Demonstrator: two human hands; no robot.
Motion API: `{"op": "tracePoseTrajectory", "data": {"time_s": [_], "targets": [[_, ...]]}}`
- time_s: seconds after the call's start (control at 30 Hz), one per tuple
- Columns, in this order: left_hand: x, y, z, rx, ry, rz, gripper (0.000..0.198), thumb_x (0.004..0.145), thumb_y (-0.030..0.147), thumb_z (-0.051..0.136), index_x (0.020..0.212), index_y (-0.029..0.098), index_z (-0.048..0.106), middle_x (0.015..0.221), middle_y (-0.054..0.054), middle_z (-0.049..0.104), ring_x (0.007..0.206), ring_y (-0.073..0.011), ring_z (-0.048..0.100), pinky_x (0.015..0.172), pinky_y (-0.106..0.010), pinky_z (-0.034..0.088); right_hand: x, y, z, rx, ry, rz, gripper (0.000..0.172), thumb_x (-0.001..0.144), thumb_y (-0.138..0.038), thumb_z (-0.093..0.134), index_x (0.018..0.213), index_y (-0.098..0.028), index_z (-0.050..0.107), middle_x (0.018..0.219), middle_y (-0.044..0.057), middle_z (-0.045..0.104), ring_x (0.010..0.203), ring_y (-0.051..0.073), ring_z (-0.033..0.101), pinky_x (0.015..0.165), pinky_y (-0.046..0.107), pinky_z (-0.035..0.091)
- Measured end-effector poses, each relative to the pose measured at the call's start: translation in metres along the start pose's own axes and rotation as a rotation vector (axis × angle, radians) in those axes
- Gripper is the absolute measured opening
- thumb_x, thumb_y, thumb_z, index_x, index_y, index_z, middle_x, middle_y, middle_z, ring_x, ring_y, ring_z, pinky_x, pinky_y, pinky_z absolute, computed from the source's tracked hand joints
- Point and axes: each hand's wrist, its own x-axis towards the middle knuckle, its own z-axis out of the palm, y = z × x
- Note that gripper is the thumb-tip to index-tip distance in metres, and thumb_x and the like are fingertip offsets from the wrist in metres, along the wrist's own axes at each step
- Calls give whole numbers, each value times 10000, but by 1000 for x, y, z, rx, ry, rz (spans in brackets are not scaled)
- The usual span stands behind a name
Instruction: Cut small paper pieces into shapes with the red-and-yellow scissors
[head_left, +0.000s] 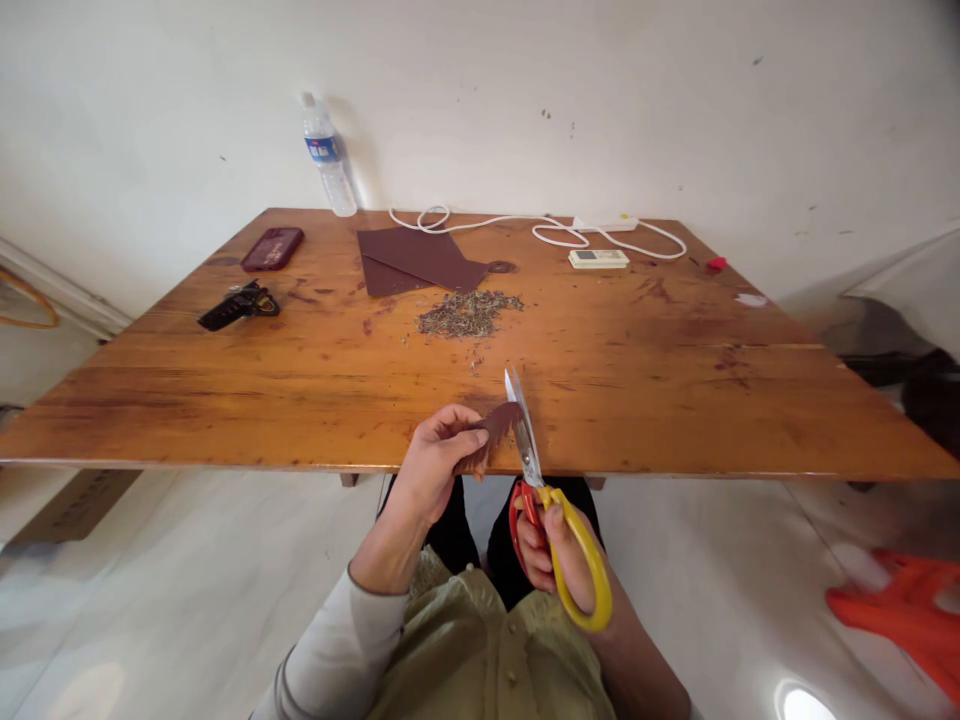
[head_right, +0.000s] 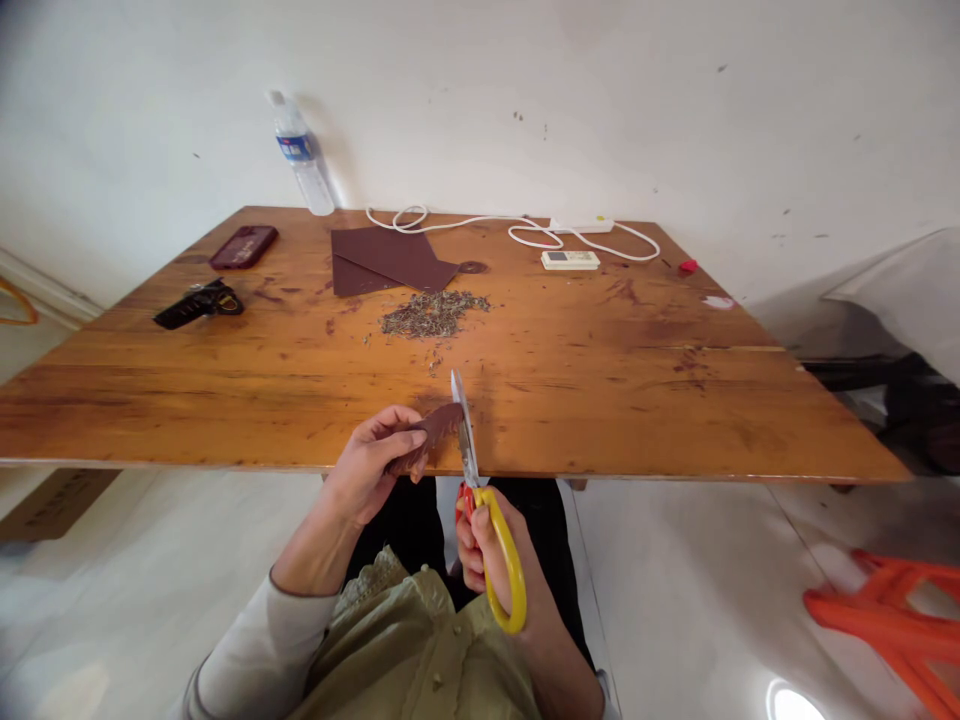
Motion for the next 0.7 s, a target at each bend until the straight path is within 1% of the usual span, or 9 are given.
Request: {"op": "tracePoseTrajectory", "data": {"time_s": [0.1, 0.2, 0.3, 0.4, 0.47, 0.53, 0.6, 0.7], "targets": [[0, 0, 0, -11, 10, 5, 186, 596, 249, 784, 657, 183, 620, 439, 51, 551, 387, -88, 461, 423, -216, 339, -1, -3, -1, -49, -53, -94, 677, 727, -863, 693, 860, -207, 585, 616, -66, 478, 448, 63, 351, 391, 183, 334], [1, -1, -1, -9, 6, 5, 178, 595, 244, 778, 660, 185, 623, 448, 49, 562, 389, -91, 464, 426, -221, 344, -1, -7, -5, -135, -50, -110, 677, 766, -869, 644, 847, -198, 591, 616, -30, 533, 499, 98, 439, 466, 225, 403], [1, -1, -1, 2, -11, 4, 164, 600, 239, 768, 651, 181, 623, 446, 45, 565, 386, -87, 463, 429, -218, 327, 0, -9, -10, -194, -15, -93, 726, 725, -890, 657, 889, -184, 626, 651, -13, 562, 497, 106, 452, 466, 242, 391], [2, -1, -2, 10, -23, 11, 157, 603, 236, 764, 649, 178, 626, 440, 47, 558, 381, -80, 453, 428, -215, 310, 1, -10, -17, -256, -20, -104, 779, 719, -900, 650, 983, -167, 659, 653, -12, 564, 487, 107, 446, 469, 253, 370], [2, -2, -2, 13, -23, 14, 158, 602, 237, 764, 651, 177, 627, 438, 50, 553, 380, -78, 452, 428, -214, 304, 2, -9, -23, -283, -49, -123, 751, 752, -872, 654, 1010, -166, 662, 645, -23, 542, 490, 101, 427, 473, 248, 355], [2, -2, -3, 16, -18, 7, 165, 598, 242, 766, 657, 178, 625, 445, 47, 561, 381, -83, 463, 428, -216, 306, 3, -7, -30, -275, -84, -130, 688, 787, -825, 673, 1015, -176, 655, 661, -35, 510, 497, 88, 390, 466, 233, 335], [3, -3, -4, 18, -14, -8, 180, 593, 251, 770, 671, 180, 625, 452, 41, 574, 381, -89, 473, 426, -219, 315, 4, -7, -37, -249, -112, -109, 648, 799, -792, 697, 1024, -186, 645, 682, -41, 481, 505, 82, 358, 452, 219, 312], [3, -2, -5, 14, -13, -31, 209, 579, 257, 782, 696, 183, 626, 456, 44, 577, 379, -96, 482, 422, -221, 326, 4, -11, -42, -223, -131, -60, 634, 785, -769, 734, 1030, -192, 633, 703, -46, 464, 510, 74, 328, 439, 203, 288]]}}
